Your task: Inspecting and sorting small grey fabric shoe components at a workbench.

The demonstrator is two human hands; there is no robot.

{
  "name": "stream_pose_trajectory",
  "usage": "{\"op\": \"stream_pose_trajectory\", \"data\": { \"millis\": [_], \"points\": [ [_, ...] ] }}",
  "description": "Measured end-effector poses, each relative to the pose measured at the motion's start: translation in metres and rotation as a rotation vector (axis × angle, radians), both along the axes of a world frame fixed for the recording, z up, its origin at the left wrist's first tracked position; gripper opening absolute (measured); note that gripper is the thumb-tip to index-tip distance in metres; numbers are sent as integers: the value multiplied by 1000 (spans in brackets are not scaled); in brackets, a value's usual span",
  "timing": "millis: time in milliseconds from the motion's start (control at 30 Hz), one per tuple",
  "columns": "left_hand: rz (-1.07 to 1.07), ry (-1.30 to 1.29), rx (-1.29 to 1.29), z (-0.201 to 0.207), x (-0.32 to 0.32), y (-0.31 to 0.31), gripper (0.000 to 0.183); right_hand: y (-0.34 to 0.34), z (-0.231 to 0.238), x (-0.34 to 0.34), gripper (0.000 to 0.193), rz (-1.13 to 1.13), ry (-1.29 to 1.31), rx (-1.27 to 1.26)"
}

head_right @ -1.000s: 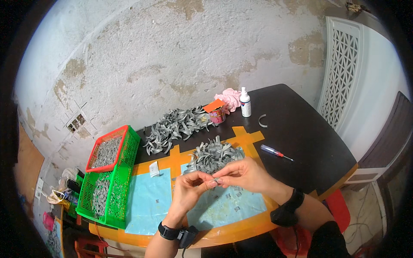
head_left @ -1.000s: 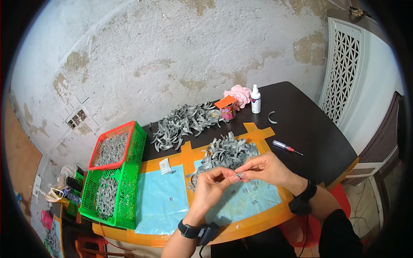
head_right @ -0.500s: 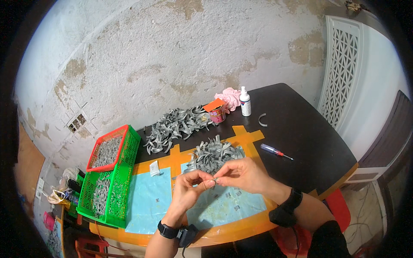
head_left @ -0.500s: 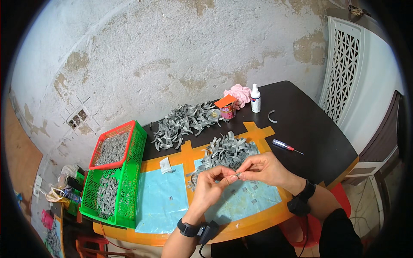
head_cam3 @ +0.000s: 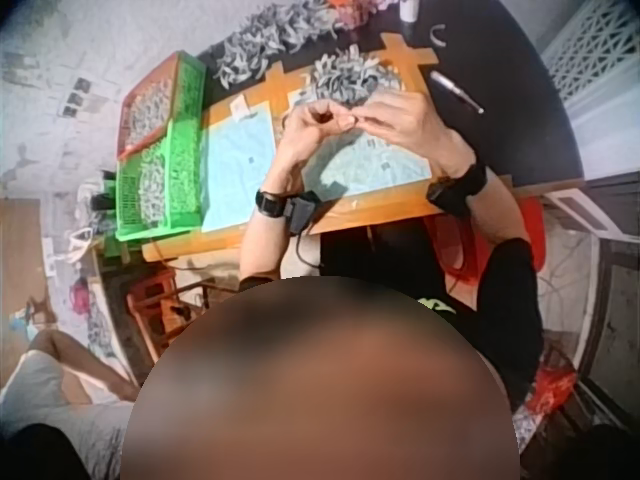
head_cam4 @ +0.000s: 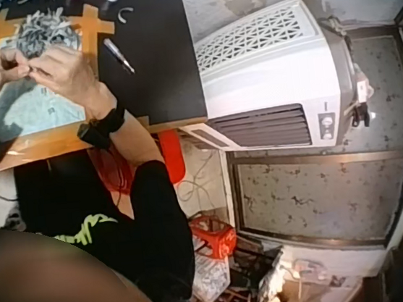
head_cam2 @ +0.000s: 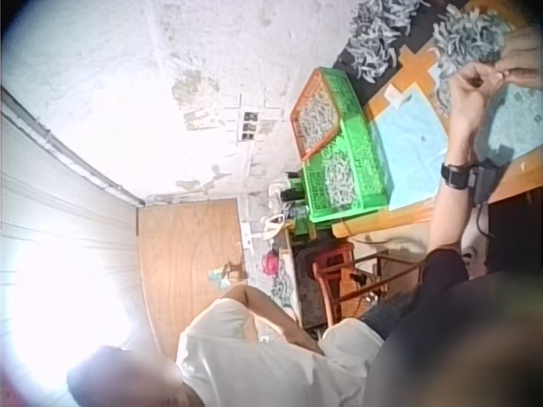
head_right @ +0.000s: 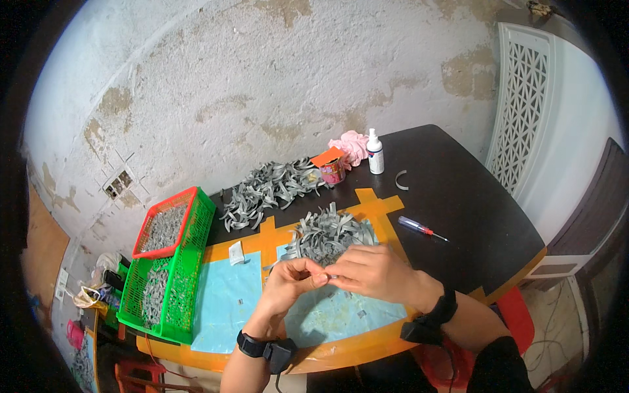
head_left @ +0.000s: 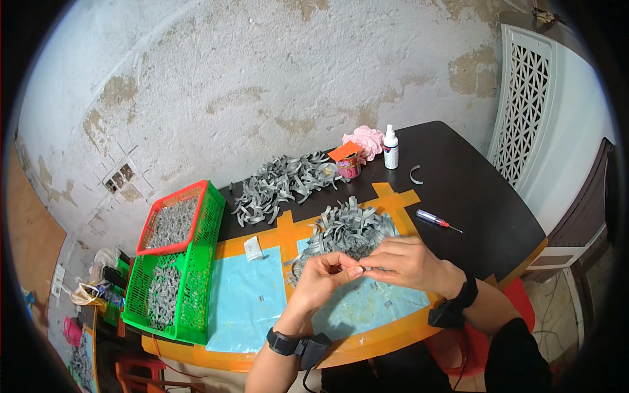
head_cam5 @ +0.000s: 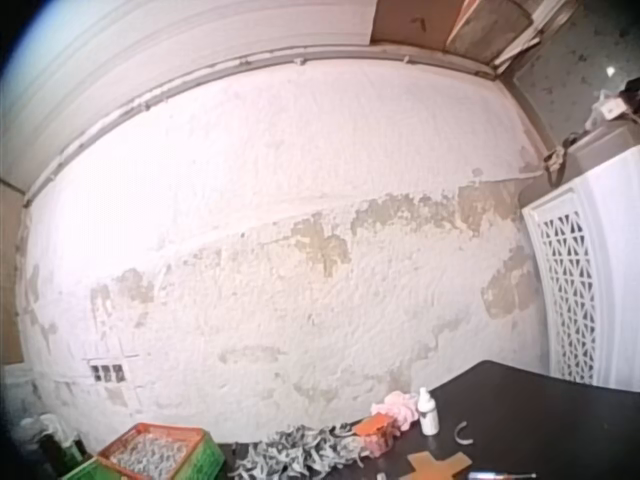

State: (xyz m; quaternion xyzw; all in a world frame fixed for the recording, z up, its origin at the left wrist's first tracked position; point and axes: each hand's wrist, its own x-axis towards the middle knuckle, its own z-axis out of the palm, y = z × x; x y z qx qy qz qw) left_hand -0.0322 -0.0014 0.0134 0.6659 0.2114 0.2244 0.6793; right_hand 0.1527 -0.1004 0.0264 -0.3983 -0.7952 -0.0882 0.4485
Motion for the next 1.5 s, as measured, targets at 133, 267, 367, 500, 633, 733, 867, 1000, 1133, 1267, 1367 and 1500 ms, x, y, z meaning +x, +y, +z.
{"op": "stream_pose_trajectory", "data": {
  "millis": [133,267,367,500,633,733,867,1000,1133,1267,1367,1500],
  "points": [
    [-60,-15,-80,6,-1,0,7,-2,-2,2,22,14,43,-24],
    [-82,-31,-137,4,-4,4,4,-3,-1,-1,21,73,181,-159],
    [-42,-36,-18,-4,-9,12,4,2,-3,2,18,72,249,-238],
    [279,-106,69,23,-32,27,8,12,-4,27,14,-98,266,-397],
    [708,-43,493,53,-92,58,7,7,-15,39,10,-172,95,-421],
    [995,152,802,48,-196,94,6,11,-19,32,11,-213,-6,-430],
    [1221,766,978,39,-271,98,12,4,-8,27,11,-346,27,-451],
    [1084,1265,1039,36,-272,103,19,8,-28,43,13,-434,7,-456],
    [1002,1374,954,42,-278,108,19,13,-33,47,11,-404,-1,-479],
    [1220,811,1571,61,-205,74,19,20,-32,49,7,-362,86,-329],
    [644,205,676,43,-142,62,23,23,-26,42,5,-243,196,-427],
    [210,155,731,24,-13,6,40,16,-28,45,6,-120,409,-545]
  ]
}}
